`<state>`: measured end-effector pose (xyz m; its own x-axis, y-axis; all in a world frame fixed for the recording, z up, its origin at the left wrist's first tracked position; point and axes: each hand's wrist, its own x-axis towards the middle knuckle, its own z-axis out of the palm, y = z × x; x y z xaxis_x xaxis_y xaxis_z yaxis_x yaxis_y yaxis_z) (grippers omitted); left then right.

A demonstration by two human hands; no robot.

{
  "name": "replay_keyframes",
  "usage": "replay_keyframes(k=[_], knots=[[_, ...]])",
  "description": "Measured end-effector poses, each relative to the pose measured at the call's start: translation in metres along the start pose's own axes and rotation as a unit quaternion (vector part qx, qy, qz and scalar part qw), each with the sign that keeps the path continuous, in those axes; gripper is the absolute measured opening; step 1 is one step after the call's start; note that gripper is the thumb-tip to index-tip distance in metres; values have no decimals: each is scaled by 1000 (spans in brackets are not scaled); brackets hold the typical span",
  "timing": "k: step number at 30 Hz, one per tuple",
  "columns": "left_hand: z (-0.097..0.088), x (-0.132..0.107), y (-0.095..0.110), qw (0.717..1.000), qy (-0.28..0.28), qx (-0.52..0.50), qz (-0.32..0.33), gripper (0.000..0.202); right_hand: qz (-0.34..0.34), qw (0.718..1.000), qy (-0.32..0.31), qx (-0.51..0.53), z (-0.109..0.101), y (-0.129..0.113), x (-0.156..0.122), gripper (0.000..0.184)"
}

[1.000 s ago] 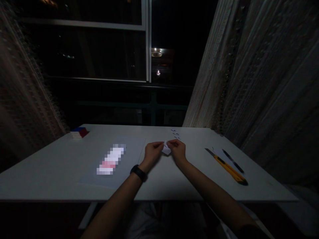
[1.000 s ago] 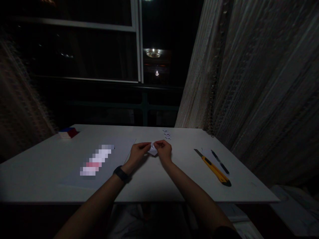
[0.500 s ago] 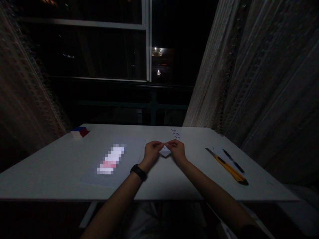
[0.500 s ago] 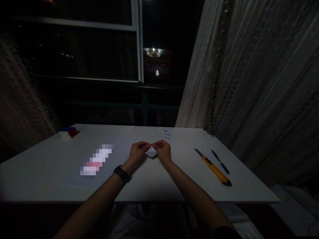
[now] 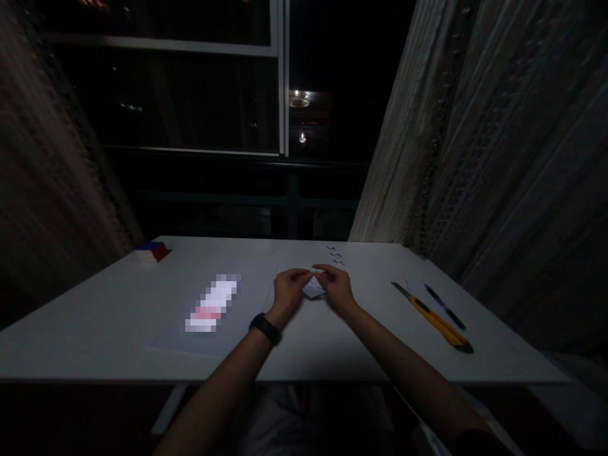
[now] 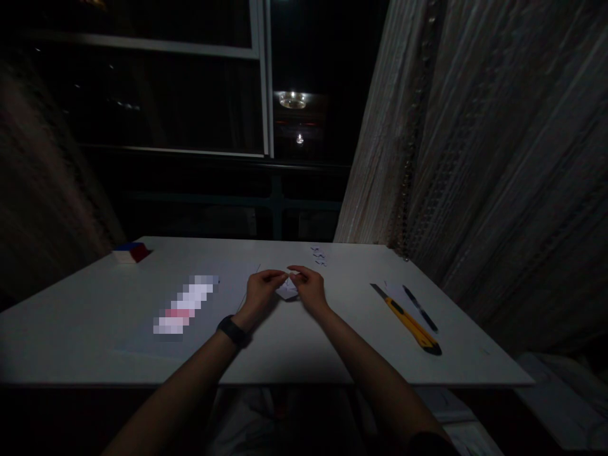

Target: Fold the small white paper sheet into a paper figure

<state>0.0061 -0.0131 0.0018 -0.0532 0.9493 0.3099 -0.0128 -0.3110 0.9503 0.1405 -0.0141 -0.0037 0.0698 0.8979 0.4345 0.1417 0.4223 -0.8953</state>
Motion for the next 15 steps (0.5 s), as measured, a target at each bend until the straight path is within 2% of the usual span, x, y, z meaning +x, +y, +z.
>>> replay_keyframes(k=[8,15], knots=[[-2,-1,-3,999,3,41,15,26,-9,1000,4,-24,0,4,2,26],[-2,-2,-2,998,-3,53,26,26,12,1000,14,-4,0,2,1,26]])
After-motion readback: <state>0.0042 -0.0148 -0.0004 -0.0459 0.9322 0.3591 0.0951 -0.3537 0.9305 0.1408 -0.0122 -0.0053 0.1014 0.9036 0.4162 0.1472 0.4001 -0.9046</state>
